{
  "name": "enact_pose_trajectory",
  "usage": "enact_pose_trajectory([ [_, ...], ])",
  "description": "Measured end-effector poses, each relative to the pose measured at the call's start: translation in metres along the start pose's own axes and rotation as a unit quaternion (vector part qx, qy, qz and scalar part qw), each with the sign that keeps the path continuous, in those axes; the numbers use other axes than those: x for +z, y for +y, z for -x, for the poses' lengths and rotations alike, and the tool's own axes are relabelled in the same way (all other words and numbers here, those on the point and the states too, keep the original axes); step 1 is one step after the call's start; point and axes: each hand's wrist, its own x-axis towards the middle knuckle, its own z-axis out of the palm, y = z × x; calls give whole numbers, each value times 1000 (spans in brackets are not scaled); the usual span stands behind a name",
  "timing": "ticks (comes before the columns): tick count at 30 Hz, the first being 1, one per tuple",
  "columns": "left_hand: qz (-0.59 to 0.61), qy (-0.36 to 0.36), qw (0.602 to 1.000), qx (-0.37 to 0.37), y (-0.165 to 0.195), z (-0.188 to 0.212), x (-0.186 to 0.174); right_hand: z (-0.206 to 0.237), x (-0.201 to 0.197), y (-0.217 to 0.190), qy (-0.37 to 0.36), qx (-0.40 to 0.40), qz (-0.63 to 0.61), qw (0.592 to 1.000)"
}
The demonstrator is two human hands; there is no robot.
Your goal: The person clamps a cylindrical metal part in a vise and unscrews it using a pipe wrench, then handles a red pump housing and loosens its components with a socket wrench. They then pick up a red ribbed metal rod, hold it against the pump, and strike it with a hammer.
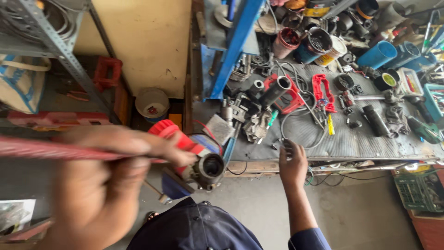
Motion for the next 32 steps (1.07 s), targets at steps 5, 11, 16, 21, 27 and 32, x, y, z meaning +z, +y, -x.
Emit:
enact_pose_trajectory([
  [5,-55,-76,995,24,-32,9,-19,22,-2,-49,16,131,2,991],
  [11,-50,-116,992,28,-37,5,-23,57,33,-56,146,240,-271,921],
  [16,-30,-123,992,-8,-57,18,-24,63,57,-1,98,490,-747,438],
  [21,-21,-124,992,17,-61,15,-25,52,61,20,204,454,-689,527],
  [27,52,-149,987,-13,-62,13,-23,97,69,15,188,473,-594,623],
  [32,-2,-190,982,4,-63,6,-24,145,60,-3,83,467,-507,719],
])
